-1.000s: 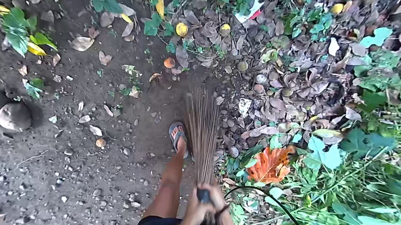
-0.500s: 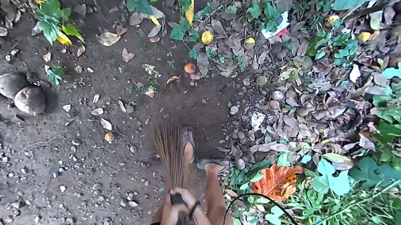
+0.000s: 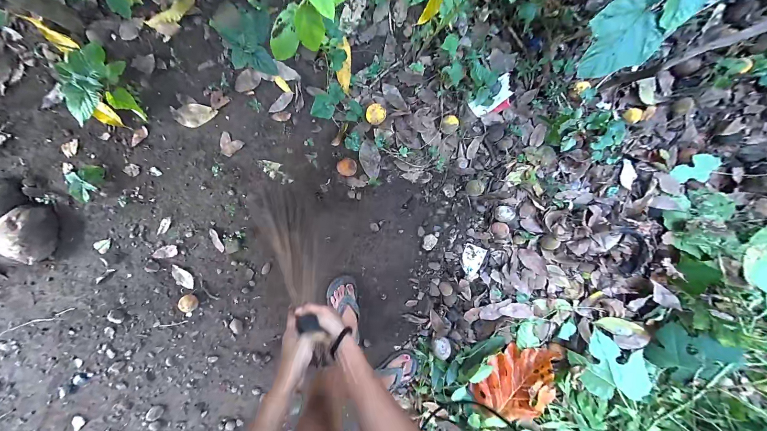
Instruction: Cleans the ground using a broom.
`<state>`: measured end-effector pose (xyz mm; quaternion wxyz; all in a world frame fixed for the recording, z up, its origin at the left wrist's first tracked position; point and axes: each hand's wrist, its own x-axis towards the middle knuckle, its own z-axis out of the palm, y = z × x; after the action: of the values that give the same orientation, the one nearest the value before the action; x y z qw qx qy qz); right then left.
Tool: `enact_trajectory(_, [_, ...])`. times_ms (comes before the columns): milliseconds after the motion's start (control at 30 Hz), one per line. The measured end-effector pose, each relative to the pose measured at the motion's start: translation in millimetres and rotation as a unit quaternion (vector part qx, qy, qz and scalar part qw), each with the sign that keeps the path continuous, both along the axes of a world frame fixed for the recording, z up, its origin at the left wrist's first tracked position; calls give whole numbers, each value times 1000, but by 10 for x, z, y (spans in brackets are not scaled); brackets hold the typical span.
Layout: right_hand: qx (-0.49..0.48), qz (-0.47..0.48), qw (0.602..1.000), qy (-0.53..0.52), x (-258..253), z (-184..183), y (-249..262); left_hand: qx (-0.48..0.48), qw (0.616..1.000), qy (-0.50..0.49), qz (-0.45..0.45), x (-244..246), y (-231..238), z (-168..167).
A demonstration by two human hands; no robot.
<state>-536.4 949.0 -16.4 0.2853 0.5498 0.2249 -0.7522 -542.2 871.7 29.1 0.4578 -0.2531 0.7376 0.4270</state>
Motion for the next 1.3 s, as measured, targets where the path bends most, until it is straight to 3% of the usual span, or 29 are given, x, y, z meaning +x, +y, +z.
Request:
enact_trajectory(67, [104,-146,983,35,-44,-372,585,75,988,-45,-130,-374,667,-389])
enact_trajectory(133, [196,-281,939,43,168,-540,1242,161,949,-86,-259,-441,1417,-592])
enact_trajectory(200, [300,-309,902,26,292,-544,1823,240,904,-119,-334,-457,2032,-705])
enact_trajectory(300, [419,-349,838,-15,323,-281,2064,327,846,-114,-406,-459,2340,-727])
enact_trajectory(333, [422,-355,834,-9,367,-173,1997,345,836,-89,-417,-432,2266,-671])
enact_trajectory(400, [371,-330,868,-4,539,127,1626,332,843,-47,-420,-278,1820,-411])
enact_trajectory(467, [289,-263,920,-28,694,504,1067,254,898,-45,-356,23,1109,26])
enact_trajectory(533, [161,-171,971,-39,834,770,444,134,963,-35,-233,441,315,465])
enact_trajectory(600, [3,-83,995,-48,825,749,-26,26,996,-8,-87,729,-158,669])
enact_trajectory(667, [-86,-21,995,-46,717,389,-218,-46,999,-10,-1,722,-213,501])
enact_trajectory(733, [-30,-28,999,-4,639,-11,71,-13,1000,-19,-13,560,98,30])
enact_trajectory(833, [166,-178,969,37,819,-339,1113,146,973,-57,-170,334,1137,-468])
enact_trajectory(900, [289,-245,925,31,946,-354,1686,252,929,-83,-258,250,1777,-530])
enact_trajectory(1000, [416,-285,861,63,1053,-103,2012,356,842,-52,-402,229,2277,-639])
enact_trajectory(1100, [425,-315,839,127,1302,316,1986,340,791,12,-508,272,2265,-182])
enact_trajectory(1200, [383,-262,873,152,1457,531,1657,296,845,-8,-446,473,1756,180])
enact_trajectory(1300, [289,-118,941,132,1537,468,1087,282,933,-54,-218,845,905,228])
